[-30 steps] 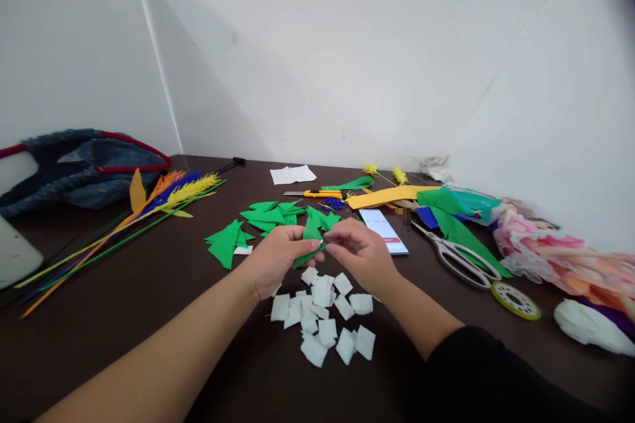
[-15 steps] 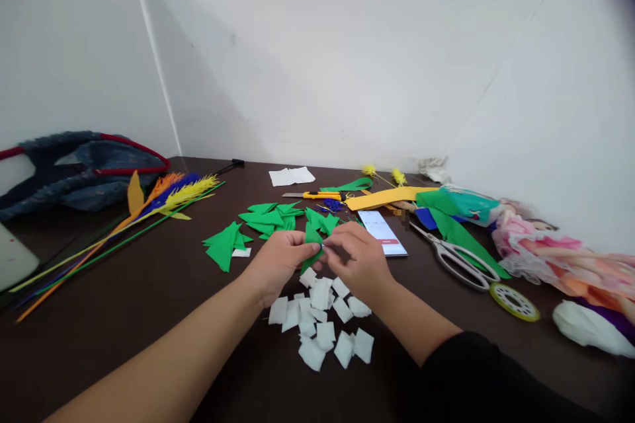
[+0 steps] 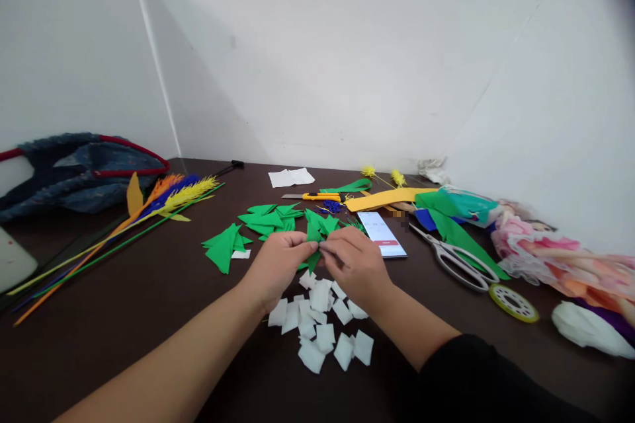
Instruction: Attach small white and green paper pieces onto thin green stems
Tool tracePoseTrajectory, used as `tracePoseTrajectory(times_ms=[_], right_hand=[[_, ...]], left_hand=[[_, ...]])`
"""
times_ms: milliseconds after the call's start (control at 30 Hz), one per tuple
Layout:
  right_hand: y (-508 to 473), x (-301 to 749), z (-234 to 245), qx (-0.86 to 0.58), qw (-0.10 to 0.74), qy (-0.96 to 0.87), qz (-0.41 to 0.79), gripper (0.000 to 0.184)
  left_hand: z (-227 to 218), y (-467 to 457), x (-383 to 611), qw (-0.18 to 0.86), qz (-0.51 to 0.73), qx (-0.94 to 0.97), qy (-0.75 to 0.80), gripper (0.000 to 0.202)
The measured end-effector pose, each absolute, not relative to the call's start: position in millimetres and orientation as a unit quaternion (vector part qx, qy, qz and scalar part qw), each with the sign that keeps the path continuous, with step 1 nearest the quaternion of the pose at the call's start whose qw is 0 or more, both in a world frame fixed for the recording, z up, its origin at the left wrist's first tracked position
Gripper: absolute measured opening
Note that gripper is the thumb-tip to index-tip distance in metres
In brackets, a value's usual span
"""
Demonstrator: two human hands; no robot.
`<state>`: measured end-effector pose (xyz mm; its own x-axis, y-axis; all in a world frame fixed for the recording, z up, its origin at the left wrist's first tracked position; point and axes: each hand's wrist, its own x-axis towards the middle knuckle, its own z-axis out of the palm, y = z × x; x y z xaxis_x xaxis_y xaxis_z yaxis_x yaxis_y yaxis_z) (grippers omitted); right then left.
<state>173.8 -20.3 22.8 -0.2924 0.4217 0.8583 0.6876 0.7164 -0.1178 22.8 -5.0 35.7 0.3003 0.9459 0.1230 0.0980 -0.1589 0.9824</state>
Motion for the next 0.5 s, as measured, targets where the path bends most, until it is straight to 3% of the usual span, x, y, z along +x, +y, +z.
tracePoseTrajectory(times_ms=[267,500], right_hand=[[-22.9,174.2,24.8,-0.365,0.543,-0.756,0.008,0.014],[-17.8,175.1,25.0,-0.412,0.618,-0.614,0.266,0.01]], left_hand=[[34.6,-3.4,23.3,0.605,0.439,0.556,0.363,0.024],[36.0,-3.8,22.9,0.653,0.426,0.54,0.316,0.011]])
